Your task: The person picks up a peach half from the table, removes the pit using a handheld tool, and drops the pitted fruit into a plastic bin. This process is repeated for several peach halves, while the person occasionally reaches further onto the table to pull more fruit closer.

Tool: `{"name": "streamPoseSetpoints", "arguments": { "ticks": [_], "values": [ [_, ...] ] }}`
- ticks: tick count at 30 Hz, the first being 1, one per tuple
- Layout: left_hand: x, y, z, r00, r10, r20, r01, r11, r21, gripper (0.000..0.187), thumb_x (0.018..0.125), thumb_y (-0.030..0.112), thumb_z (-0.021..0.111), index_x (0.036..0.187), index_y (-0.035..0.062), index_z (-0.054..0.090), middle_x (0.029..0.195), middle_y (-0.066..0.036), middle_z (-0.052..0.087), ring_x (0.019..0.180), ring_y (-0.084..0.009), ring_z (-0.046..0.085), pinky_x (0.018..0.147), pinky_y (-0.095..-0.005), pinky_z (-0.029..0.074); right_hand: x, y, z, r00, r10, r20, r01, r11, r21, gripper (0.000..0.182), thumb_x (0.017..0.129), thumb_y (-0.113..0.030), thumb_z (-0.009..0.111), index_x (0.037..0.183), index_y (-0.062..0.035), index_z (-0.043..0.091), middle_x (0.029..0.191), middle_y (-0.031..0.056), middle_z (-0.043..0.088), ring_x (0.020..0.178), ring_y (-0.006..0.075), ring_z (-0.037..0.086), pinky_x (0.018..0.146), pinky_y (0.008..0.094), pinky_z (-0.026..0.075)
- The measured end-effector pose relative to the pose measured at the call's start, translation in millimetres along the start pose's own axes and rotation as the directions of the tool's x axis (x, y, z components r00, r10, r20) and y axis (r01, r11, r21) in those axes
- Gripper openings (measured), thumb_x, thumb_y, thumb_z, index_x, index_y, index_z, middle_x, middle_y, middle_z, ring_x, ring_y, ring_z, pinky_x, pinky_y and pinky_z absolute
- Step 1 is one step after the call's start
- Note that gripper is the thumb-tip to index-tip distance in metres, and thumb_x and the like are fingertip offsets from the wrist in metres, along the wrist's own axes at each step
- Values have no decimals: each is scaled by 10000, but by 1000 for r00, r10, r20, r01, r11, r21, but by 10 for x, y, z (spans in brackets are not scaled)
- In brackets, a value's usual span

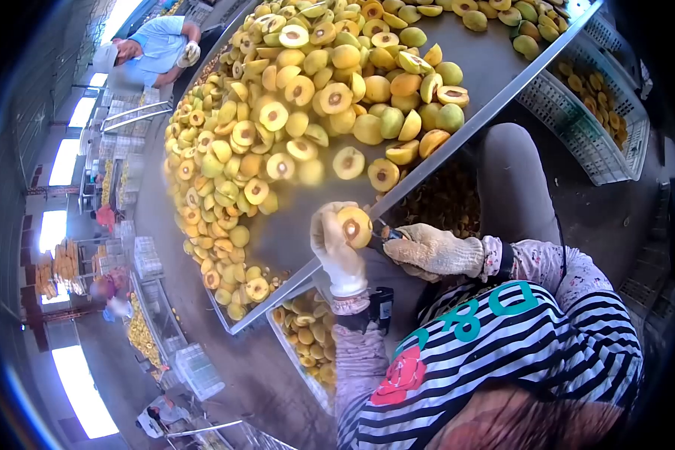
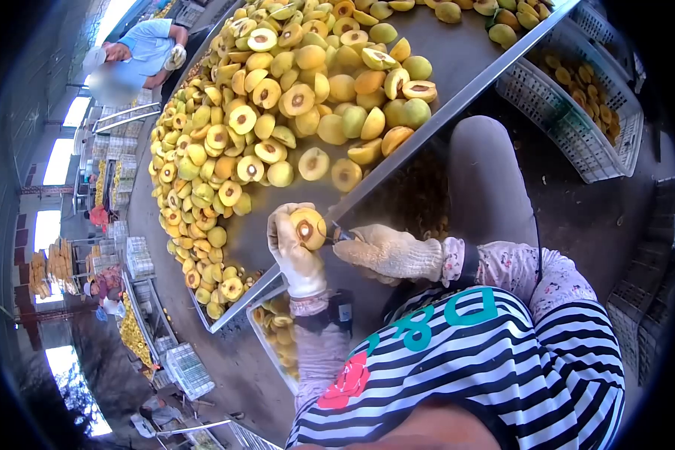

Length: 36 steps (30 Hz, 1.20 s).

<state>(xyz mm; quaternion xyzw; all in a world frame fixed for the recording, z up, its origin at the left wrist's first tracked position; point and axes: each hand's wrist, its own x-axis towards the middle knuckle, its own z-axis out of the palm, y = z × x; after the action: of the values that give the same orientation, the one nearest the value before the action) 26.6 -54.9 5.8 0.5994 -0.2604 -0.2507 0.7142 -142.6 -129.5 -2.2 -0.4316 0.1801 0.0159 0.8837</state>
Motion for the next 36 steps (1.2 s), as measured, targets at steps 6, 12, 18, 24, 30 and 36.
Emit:
{"name": "streamPoseSetpoints", "arguments": {
  "ticks": [6, 12, 18, 24, 30, 36],
  "values": [
    [-297, 60, -24, 945, -300, -131, 174, 799, -575, 368, 1065, 363, 438, 987, 44, 604, 1108, -154, 675, 1012, -279, 655, 911, -424, 565, 76, -31, 116, 998, 31, -59, -53, 902, -429, 451, 1014, -423, 571, 1200, -13, 594, 822, 82, 626, 703, 181, 582, 656, 317, 474],
    [-532, 96, -11, 943, -269, -198, 165, 891, -422, 398, 1071, 395, 426, 1002, 44, 601, 1113, -152, 680, 1074, -279, 640, 994, -427, 524, 105, 23, 325, 994, -73, -75, 17, 815, -580, 507, 1023, -446, 554, 1207, 21, 627, 1013, 150, 698, 934, 234, 637, 889, 362, 489],
    [-557, 43, -173, 933, -290, -214, 194, 904, -380, 338, 1053, 331, 444, 1022, 25, 583, 976, -153, 674, 898, -272, 664, 829, -371, 555, 164, 153, 438, 992, 92, -81, -121, 841, -528, 528, 1018, -483, 551, 1227, -5, 632, 986, 149, 693, 930, 239, 635, 886, 355, 482],
    [-478, 167, -337, 952, -306, -9, 289, 907, -307, 284, 1040, 238, 453, 1041, -11, 589, 858, -173, 677, 755, -258, 657, 678, -330, 543, 204, 348, 373, 991, -130, 21, 114, 768, -630, 507, 1010, -469, 577, 1214, -9, 638, 933, 145, 692, 878, 255, 639, 867, 368, 500],
    [-437, 147, -446, 944, -254, 209, 318, 866, -387, 251, 1034, 217, 514, 1050, -12, 616, 844, -185, 689, 744, -272, 665, 669, -349, 549, 256, 422, 212, 985, 150, 81, -101, 896, -432, 442, 1012, -481, 571, 1080, -47, 625, 795, 92, 645, 701, 204, 601, 676, 337, 485],
    [-444, 245, -364, 963, -210, 169, 254, 917, -306, 169, 1017, 117, 532, 1011, -7, 647, 866, -153, 710, 715, -176, 645, 615, -251, 504, 315, 404, 140, 974, 140, 176, -68, 930, -362, 415, 1016, -464, 573, 965, -54, 612, 679, 20, 550, 585, 162, 538, 552, 296, 443]
  ]
}}
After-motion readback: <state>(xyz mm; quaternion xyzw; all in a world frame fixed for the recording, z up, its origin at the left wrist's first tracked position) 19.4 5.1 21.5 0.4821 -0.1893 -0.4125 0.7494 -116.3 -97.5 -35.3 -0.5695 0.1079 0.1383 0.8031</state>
